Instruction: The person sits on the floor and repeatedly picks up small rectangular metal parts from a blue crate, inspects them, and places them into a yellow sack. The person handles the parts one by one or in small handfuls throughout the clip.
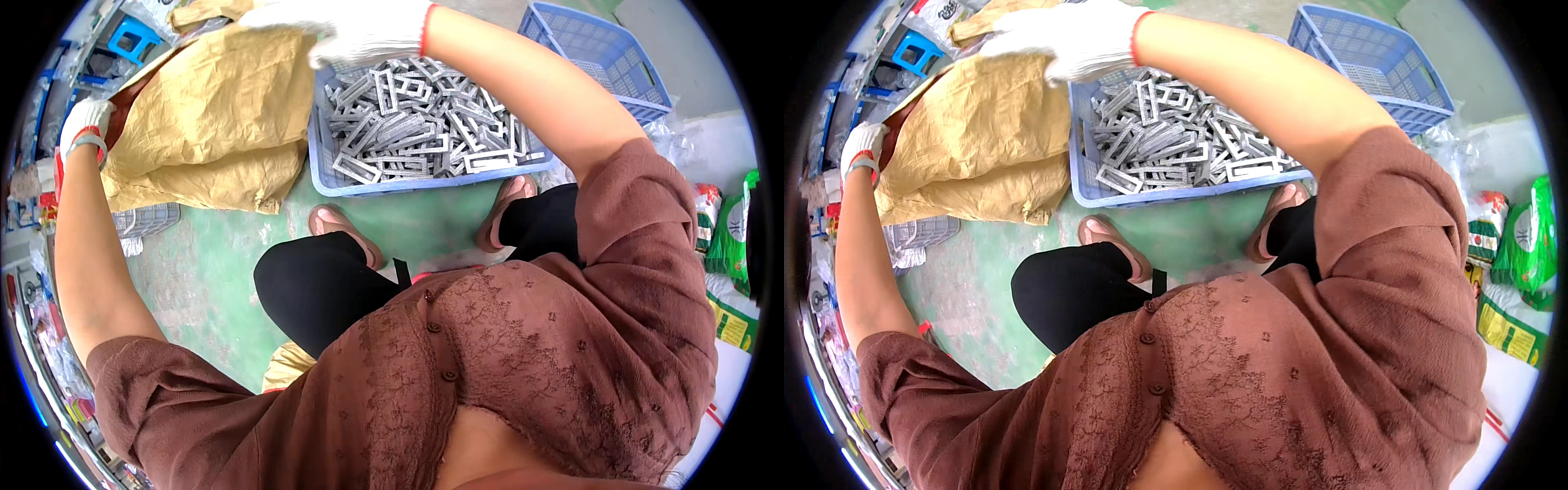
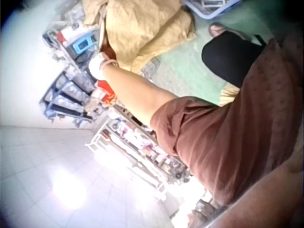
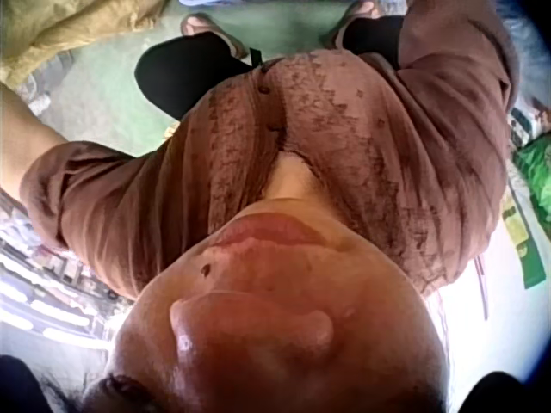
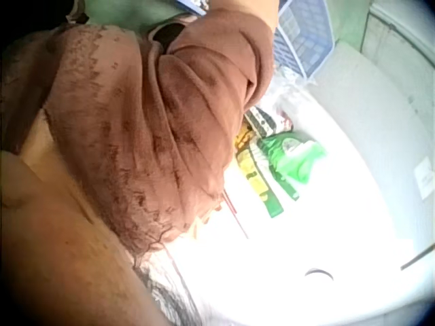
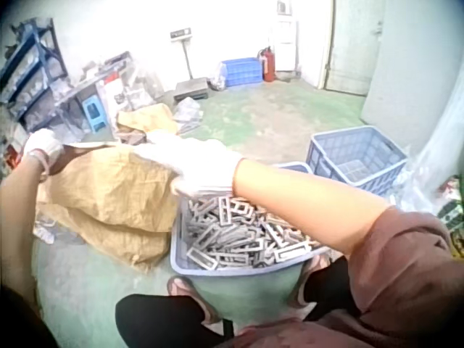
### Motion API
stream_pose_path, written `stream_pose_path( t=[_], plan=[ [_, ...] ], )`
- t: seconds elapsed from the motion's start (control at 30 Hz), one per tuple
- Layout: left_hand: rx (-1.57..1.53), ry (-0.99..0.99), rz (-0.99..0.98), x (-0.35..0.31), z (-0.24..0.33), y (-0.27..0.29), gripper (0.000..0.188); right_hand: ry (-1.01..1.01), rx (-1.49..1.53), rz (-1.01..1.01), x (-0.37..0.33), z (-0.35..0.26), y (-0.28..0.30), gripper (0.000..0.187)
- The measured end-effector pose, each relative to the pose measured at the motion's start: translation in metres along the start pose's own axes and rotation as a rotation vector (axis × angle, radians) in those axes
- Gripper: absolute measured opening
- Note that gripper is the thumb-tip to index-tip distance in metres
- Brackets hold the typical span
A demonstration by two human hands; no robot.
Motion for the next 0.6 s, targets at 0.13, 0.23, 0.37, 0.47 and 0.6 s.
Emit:
stream_pose_path(
  t=[0.13, 0.23, 0.37, 0.47, 0.6],
  plan=[
    [-0.103, -0.026, -0.068, -0.047, 0.053, 0.044, 0.044, -0.036, 0.097, 0.047, -0.045, 0.01, 0.016, 0.083],
    [0.022, -0.118, 0.064, -0.064, 0.069, 0.073, 0.053, -0.48, 0.172, 0.079, -0.103, 0.045, -0.005, 0.066],
    [-0.476, -0.22, 0.492, -0.138, 0.089, 0.148, 0.048, -0.654, -0.128, -0.533, -0.199, 0.092, -0.09, 0.068],
    [-0.836, -0.036, 0.546, -0.249, 0.175, 0.189, 0.036, -0.746, -0.055, -0.947, -0.235, 0.092, -0.147, 0.074],
    [-1.141, -0.301, 0.427, -0.309, 0.25, 0.145, 0.037, -0.844, -0.125, -0.923, -0.247, 0.087, -0.176, 0.095]
  ],
)
Point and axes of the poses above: each hand's wrist, its own x-axis towards the middle knuckle, its own y-axis out of the back of the hand, z = x × y, the point moved 7 cm from there along x, towards the middle knuckle, and after that the axes turned 7 degrees about z, right-handed, at the moved point
